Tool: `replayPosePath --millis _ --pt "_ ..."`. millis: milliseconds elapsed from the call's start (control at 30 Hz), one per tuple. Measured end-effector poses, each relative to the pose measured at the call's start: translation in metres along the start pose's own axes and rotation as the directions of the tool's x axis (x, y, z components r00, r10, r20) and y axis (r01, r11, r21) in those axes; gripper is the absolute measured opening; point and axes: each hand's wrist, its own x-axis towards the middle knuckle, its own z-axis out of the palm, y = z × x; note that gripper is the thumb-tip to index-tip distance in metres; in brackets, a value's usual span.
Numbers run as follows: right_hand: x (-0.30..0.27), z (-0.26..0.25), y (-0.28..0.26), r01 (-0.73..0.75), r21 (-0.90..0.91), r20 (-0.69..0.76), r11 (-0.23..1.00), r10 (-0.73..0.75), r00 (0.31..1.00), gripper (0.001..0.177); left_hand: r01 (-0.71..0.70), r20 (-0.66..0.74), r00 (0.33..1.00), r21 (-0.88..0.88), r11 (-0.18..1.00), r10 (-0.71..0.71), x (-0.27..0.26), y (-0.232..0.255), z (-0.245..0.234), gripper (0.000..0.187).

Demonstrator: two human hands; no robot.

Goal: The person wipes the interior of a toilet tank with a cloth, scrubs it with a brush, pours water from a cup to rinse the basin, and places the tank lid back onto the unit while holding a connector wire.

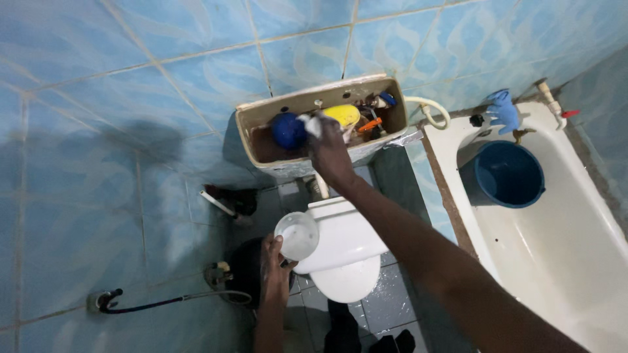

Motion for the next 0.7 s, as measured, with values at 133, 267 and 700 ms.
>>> replayPosePath --millis 133,267,700 --pt "0.016 -0.020 0.031 -0.150 -0.048 0.189 0.988 0.157 0.969 0.050 -0.100 0.133 0.984 -0.142 0.985 0.119 0.003 -0.001 -0.007 0.073" --pt "0.033 -0.033 0.114 -0.363 0.118 -0.098 0.924 0.375 0.922 0.061 -0.113 0.115 0.984 -0.165 0.980 0.133 -0.003 -0.002 -0.016 0.072" --pt "-0.059 -0.070 0.184 -0.219 -0.051 -0.041 0.974 0.217 0.975 0.064 0.027 0.060 0.998 -0.084 0.996 -0.022 0.015 -0.014 0.013 0.078"
